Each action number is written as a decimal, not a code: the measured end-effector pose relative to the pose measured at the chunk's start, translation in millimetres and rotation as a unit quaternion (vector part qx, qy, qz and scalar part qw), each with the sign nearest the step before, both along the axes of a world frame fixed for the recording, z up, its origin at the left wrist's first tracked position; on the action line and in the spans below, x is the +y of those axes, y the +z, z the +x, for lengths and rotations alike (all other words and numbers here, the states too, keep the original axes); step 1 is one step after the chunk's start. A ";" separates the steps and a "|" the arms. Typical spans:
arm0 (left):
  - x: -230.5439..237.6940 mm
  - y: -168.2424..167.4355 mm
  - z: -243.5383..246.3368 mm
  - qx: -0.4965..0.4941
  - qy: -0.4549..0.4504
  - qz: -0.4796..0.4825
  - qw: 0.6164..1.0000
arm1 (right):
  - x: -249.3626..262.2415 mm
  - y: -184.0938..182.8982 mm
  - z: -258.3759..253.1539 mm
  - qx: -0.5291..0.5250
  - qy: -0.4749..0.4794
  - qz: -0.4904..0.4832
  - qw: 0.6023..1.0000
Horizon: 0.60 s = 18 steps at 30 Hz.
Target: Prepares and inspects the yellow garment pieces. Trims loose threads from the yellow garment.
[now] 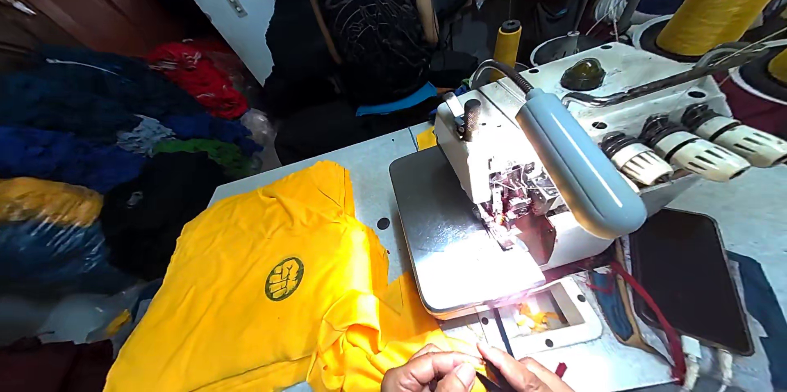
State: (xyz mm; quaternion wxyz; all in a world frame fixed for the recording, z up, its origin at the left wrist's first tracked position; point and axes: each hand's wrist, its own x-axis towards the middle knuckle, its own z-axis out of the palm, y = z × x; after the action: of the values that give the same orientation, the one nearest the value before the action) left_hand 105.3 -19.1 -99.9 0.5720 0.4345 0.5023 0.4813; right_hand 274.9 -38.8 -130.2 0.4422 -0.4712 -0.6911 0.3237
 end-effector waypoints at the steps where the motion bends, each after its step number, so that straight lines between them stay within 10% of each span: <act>1: 1.3 0.5 -1.9 0.008 -0.010 0.004 1.000 | 1.7 0.5 4.6 -0.013 0.010 0.001 1.000; 18: 5.3 -0.2 -13.1 0.063 -0.096 0.011 0.993 | 13.7 0.1 23.5 -0.069 0.061 0.035 0.995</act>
State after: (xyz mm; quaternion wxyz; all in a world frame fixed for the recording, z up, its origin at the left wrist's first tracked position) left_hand 92.1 -13.8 -100.2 0.5780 0.5160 0.4883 0.4016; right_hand 298.4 -25.1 -130.1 0.3891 -0.4332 -0.7587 0.2921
